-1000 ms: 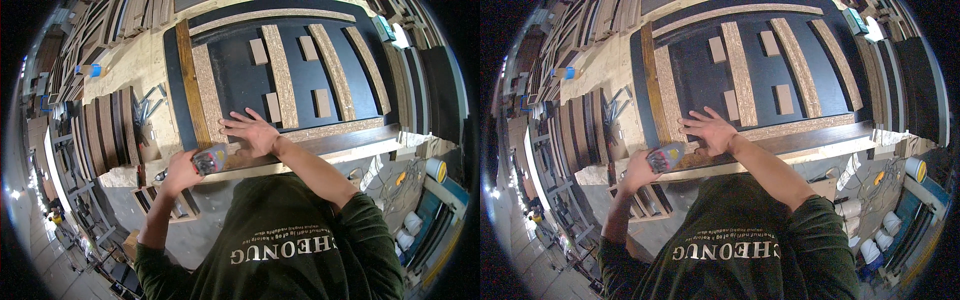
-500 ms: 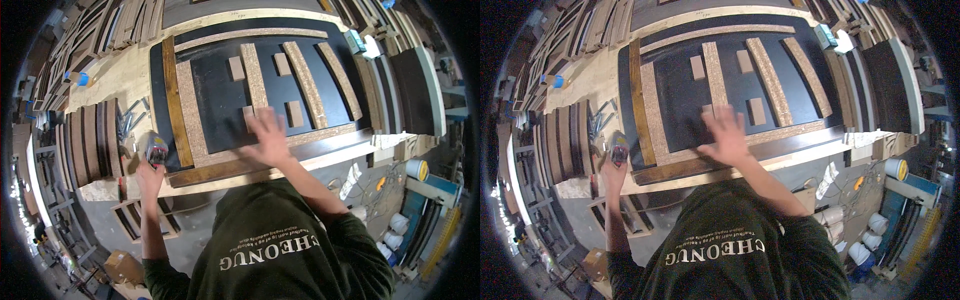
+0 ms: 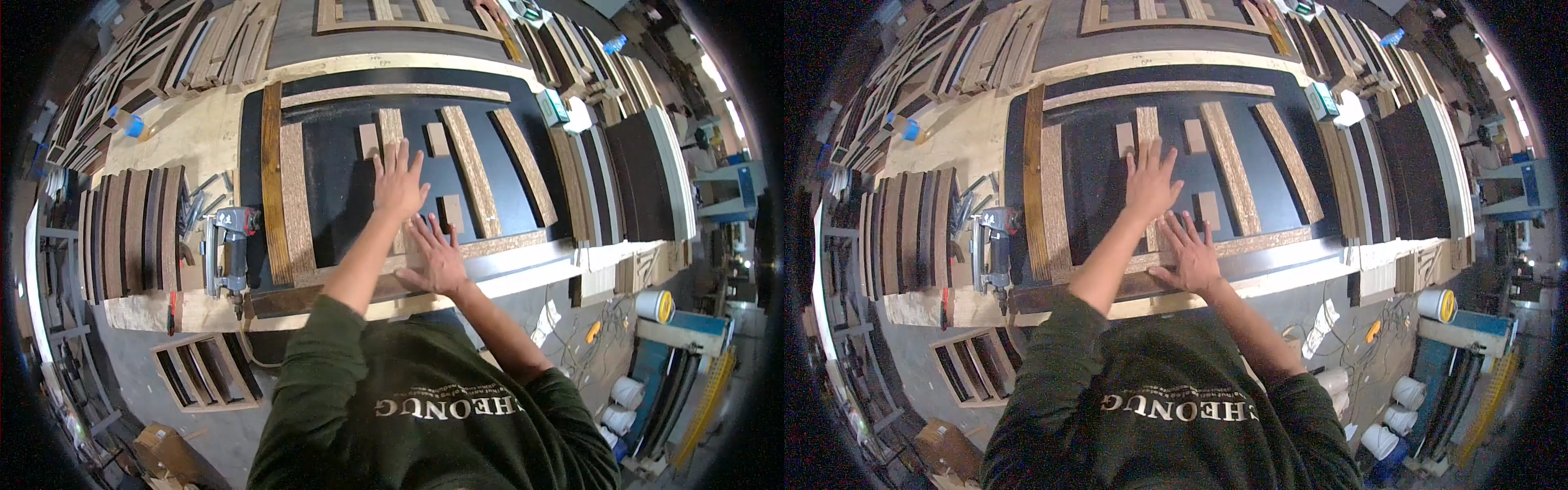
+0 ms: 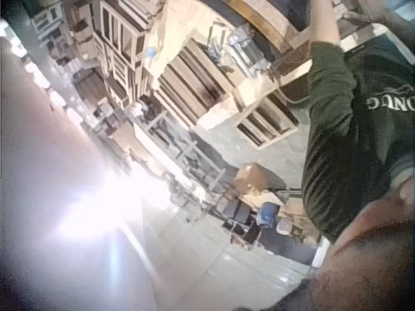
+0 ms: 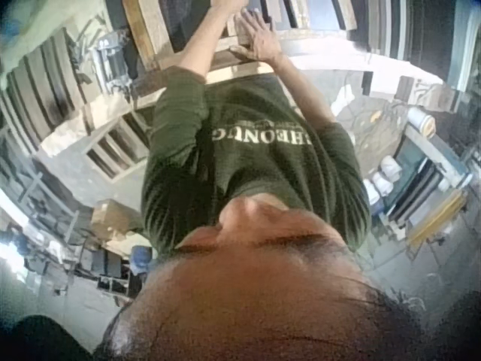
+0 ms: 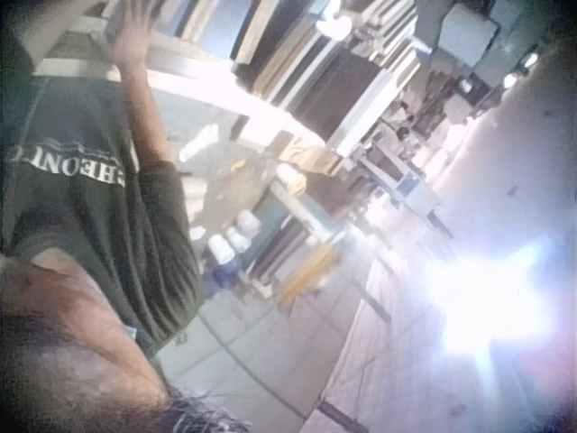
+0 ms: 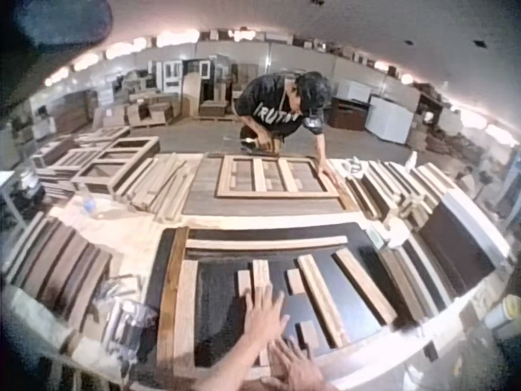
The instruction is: The person fastens wooden slats together on a fixture using a nail gun, lifts and moves the assembled frame aside, arranges new wooden slats onto the fixture, and secures them with the nail gun.
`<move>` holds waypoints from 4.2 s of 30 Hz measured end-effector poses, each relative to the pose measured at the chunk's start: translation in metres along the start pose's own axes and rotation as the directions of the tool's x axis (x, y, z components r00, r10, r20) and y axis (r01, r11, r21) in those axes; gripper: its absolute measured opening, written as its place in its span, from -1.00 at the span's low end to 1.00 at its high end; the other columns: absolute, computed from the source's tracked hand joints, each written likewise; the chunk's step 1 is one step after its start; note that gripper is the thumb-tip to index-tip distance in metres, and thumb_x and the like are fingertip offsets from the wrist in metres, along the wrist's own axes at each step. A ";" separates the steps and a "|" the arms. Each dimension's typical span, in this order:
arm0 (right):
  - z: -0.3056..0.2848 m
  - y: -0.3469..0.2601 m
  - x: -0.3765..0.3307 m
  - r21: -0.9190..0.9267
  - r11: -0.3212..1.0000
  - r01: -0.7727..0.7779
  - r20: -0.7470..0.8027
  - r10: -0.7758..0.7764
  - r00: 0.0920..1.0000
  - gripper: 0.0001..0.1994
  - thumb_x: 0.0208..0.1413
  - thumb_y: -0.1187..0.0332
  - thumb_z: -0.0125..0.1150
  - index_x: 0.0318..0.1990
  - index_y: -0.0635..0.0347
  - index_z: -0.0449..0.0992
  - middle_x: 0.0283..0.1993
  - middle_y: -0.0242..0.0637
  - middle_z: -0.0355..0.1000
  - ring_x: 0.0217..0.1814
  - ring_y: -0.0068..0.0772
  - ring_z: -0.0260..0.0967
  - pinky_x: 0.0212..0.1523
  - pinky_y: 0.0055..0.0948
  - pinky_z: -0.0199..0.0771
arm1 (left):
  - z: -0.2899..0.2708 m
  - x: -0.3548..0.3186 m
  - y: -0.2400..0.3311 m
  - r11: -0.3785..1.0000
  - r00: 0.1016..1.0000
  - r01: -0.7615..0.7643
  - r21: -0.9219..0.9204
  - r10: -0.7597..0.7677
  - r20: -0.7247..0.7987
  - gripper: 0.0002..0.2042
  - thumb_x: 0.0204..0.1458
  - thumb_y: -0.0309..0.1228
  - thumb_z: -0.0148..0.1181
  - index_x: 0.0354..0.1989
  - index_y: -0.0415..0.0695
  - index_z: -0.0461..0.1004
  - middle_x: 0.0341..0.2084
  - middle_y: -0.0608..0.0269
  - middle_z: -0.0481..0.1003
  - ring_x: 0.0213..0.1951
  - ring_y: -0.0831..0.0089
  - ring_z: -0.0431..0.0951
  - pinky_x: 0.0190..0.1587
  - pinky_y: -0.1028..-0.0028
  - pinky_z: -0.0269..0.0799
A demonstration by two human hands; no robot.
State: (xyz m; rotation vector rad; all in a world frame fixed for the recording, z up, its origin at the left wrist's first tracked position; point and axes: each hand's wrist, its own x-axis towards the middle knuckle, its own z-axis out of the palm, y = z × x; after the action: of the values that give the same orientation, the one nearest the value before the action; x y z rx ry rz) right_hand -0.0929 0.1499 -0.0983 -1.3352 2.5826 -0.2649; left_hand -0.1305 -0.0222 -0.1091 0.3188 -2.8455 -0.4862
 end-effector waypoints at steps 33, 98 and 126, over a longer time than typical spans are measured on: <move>-0.014 0.063 0.018 0.109 0.913 0.394 -0.030 -0.393 0.919 -0.17 -0.19 -0.20 0.12 0.25 0.07 0.22 0.39 -0.35 0.02 0.48 -0.12 -0.25 0.37 0.19 -0.37 | -0.171 -0.244 -0.234 0.538 0.672 0.604 -0.587 -0.740 0.014 -0.42 -0.19 -0.38 0.23 0.10 -0.14 0.27 -0.33 0.08 0.49 -0.31 0.25 0.49 -0.19 0.34 0.38; -0.013 0.083 0.018 0.286 0.905 0.316 0.046 -0.342 0.939 -0.19 -0.23 -0.09 0.21 0.27 -0.08 0.21 0.41 -0.45 -0.02 0.48 -0.24 -0.24 0.40 0.14 -0.41 | -0.118 -0.087 0.005 0.952 0.735 0.289 -0.103 -0.152 0.661 -0.54 -0.36 -0.16 0.42 -0.24 -0.11 0.53 -0.40 0.02 0.54 -0.26 0.03 0.54 -0.17 0.19 0.44; -0.015 0.082 0.014 0.259 0.901 0.348 0.045 -0.371 0.928 -0.20 -0.13 -0.12 0.14 0.31 -0.10 0.11 0.43 -0.37 -0.09 0.48 -0.17 -0.26 0.41 0.12 -0.44 | -0.158 -0.160 -0.012 0.868 0.830 0.468 -0.164 -0.368 0.420 -0.62 -0.16 -0.43 0.37 -0.15 -0.28 0.44 -0.35 0.10 0.55 -0.29 0.33 0.58 -0.26 0.37 0.47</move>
State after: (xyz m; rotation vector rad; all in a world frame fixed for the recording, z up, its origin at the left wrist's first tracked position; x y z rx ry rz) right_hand -0.1687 0.1856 -0.1065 -1.6740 2.1263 -0.5513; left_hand 0.0652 -0.0406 0.0008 0.9064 -3.0103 -1.1114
